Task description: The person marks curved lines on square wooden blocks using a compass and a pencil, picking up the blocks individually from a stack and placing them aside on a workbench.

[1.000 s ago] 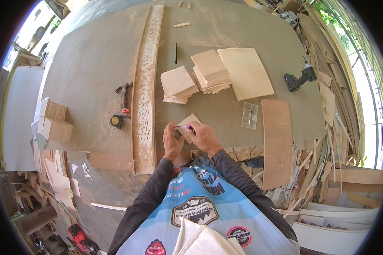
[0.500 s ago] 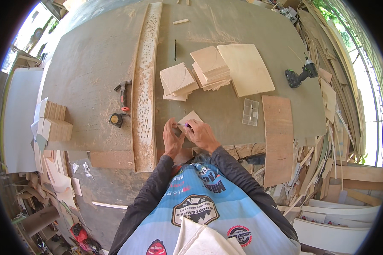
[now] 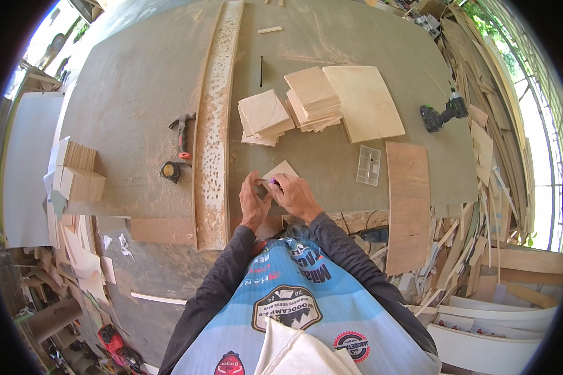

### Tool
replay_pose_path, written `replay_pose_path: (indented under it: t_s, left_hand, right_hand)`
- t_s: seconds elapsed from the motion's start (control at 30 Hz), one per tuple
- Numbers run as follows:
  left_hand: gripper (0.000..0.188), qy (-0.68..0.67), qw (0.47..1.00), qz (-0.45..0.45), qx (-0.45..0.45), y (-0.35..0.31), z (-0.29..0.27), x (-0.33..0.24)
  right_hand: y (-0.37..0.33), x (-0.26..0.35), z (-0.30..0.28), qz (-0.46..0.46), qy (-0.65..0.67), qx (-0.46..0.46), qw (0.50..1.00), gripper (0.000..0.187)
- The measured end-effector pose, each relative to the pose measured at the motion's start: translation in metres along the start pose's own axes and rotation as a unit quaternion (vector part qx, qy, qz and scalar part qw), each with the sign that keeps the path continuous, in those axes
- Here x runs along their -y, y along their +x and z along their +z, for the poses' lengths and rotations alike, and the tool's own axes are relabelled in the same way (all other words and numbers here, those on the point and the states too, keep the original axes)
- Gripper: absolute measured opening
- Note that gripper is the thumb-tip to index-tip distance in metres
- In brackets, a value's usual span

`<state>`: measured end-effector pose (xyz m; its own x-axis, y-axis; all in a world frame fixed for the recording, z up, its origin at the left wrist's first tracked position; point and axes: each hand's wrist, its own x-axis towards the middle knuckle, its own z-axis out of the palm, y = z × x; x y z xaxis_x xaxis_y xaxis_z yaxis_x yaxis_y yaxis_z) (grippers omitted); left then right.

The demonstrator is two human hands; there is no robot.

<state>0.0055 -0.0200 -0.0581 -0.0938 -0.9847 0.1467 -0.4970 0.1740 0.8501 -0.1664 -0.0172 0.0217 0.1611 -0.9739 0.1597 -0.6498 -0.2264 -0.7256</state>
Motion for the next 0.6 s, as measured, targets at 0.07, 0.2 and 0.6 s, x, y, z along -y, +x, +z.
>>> replay_pose_path:
  t_s: [0.07, 0.2, 0.6]
  left_hand:
    - [0.085, -0.007, 1.000, -0.003, -0.002, 0.0001, 0.0005, -0.0006]
    - [0.085, 0.001, 1.000, 0.003, 0.000, -0.0004, 0.0000, -0.0009]
    - [0.078, 0.025, 1.000, 0.013, 0.003, 0.0015, -0.0021, -0.0020]
  right_hand:
    - [-0.0007, 0.0001, 0.0000, -0.002, 0.003, 0.000, 1.000, 0.026]
    - [-0.0010, -0.0004, -0.0003, -0.001, 0.010, -0.004, 1.000, 0.026]
    - [0.0004, -0.0023, 0.0004, 0.012, 0.032, 0.005, 0.999, 0.022]
